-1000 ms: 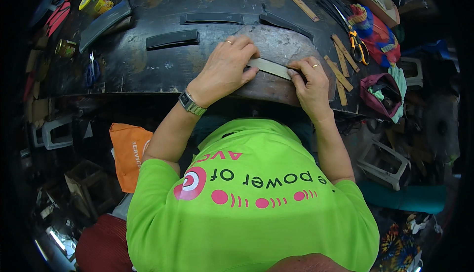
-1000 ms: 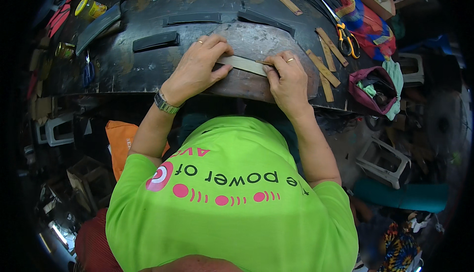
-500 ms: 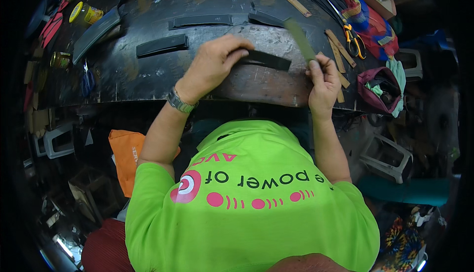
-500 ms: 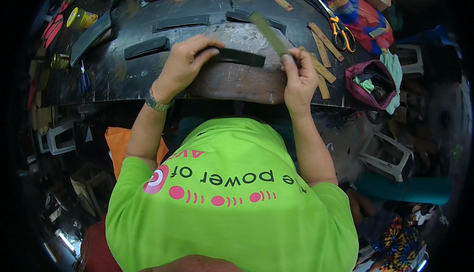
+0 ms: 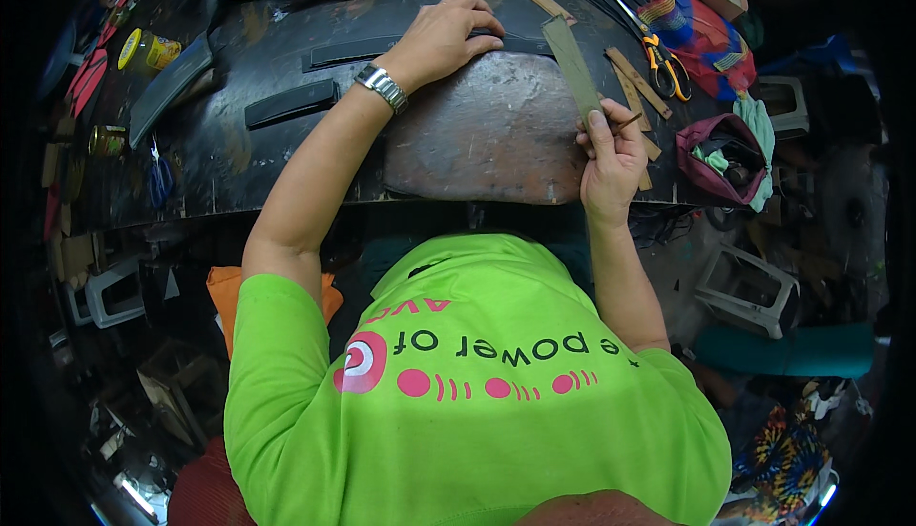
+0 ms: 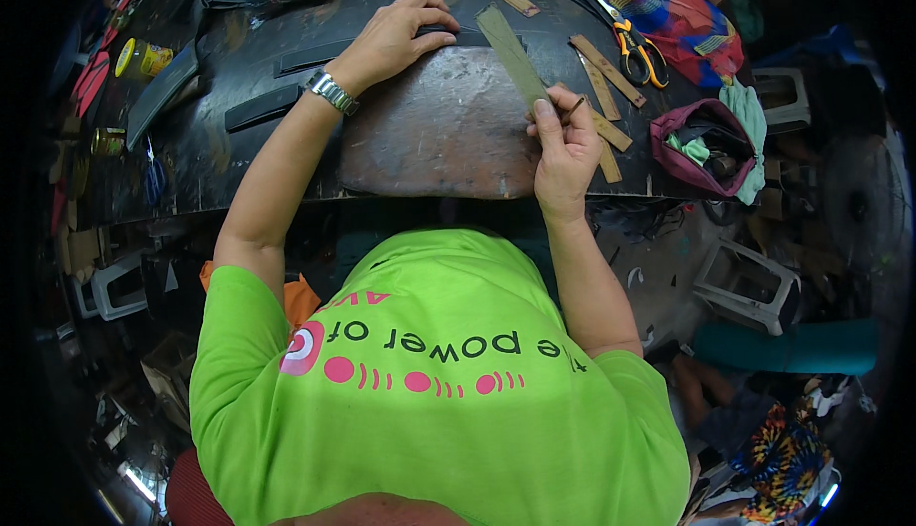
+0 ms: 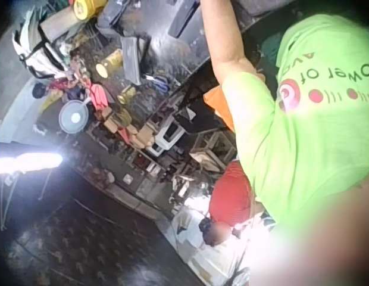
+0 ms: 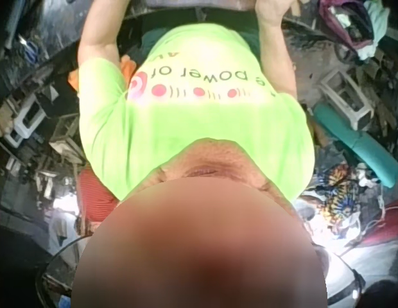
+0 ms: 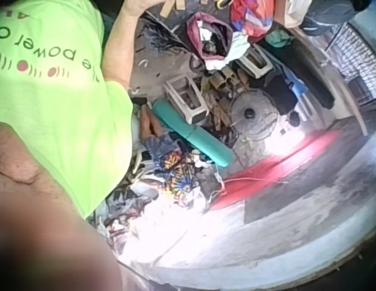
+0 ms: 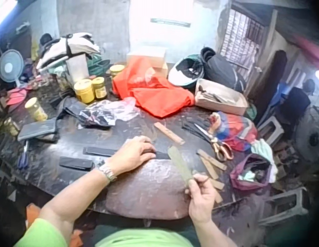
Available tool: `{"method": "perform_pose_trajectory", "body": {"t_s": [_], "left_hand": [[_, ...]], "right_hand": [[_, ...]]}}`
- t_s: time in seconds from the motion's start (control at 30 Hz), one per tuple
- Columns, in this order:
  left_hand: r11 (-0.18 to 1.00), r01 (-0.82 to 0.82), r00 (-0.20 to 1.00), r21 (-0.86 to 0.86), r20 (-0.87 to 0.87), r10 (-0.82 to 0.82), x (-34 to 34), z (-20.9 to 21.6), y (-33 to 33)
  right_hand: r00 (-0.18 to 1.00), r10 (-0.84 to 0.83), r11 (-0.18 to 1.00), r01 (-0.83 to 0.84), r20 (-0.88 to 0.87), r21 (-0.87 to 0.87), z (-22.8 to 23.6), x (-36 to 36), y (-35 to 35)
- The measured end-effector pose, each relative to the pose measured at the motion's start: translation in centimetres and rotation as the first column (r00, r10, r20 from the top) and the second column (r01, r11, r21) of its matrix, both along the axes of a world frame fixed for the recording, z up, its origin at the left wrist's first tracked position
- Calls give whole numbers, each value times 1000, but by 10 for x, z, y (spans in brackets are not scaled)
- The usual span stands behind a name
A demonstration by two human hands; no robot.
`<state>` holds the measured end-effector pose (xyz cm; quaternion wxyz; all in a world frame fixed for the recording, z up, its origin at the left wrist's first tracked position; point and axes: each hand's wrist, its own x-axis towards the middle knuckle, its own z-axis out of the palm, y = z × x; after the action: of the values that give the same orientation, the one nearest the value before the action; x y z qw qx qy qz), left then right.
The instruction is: The person measures and cuts black rubber strips using a wooden ruler and yellow-handled scissors. They repeatedly align the ruler, mark the strip, and trim it to length, placing finished pieces on the workbench.
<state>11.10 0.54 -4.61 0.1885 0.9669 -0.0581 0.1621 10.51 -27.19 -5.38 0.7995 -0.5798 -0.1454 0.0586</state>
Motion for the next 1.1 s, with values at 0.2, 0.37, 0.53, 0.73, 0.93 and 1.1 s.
{"method": "perform_pose_trajectory", "body": {"t_s": [0.2,0.37,0.53,0.73,0.93,1.1], "left_hand": [[998,57,979,-30,-193,-62,26,7,7],[998,30,931,-57,-363,-49,32,26,5],[998,13,931,-63,-363,-35,34,27,12],[987,-35,999,155,1,36,20,20,26],[992,-109,983,61,-141,117,-61,40,82],[988,-150,978,28,-140,153,-87,31,90]], "right_hand": [[1000,3,1000,-3,6,20,0,1,0],[1000,-7,999,7,1,38,0,0,0],[1000,0,999,0,-12,32,0,1,0],[1000,16,1000,-16,18,18,-1,2,-1],[998,44,997,-41,51,-66,-2,2,0],[992,83,985,-68,92,-157,-1,1,1]]}}
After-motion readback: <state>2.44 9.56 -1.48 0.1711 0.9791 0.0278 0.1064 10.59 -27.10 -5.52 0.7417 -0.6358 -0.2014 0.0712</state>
